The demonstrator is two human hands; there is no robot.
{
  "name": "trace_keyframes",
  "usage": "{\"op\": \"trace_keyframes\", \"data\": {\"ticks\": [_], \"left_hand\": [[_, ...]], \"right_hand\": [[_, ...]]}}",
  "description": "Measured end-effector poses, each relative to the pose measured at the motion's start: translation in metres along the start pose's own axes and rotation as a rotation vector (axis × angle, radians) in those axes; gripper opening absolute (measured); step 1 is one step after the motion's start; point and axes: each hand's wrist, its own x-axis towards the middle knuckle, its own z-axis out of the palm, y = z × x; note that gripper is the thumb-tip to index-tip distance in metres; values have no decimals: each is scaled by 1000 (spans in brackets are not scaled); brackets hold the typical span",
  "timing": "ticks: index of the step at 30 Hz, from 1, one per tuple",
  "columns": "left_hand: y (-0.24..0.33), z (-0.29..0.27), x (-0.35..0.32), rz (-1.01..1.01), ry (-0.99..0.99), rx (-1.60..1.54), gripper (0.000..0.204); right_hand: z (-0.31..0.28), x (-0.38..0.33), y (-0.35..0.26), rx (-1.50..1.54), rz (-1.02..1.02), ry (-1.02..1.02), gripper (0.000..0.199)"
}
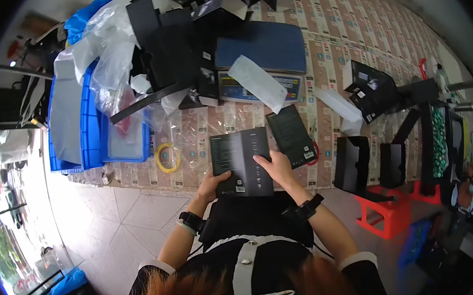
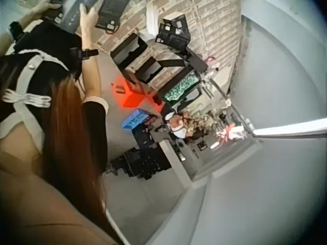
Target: The person assembles black cardboard boxes by folding and taping the flaps. They also handle white foam sheets and a cardboard box, moving them from inside the room to an outdoor area. The person works at a table with a digital scale and various packaging materials.
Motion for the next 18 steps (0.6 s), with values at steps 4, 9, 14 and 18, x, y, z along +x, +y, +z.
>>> {"op": "trace_keyframes", "data": {"ticks": [4, 9, 14, 18], "left_hand": [[-11, -33, 28, 63, 191, 33, 31], [-9, -17, 41, 477, 761, 1122, 55], [8, 26, 34, 419, 261, 904, 60], [13, 95, 35, 163, -120, 279, 89]], "right_hand": [[-40, 23, 7, -617, -370, 584, 70], [-65, 67, 57, -373, 12, 321, 88], [-78, 44, 25, 15, -5, 335, 53], [-64, -4, -12, 395, -18, 264, 39]]}}
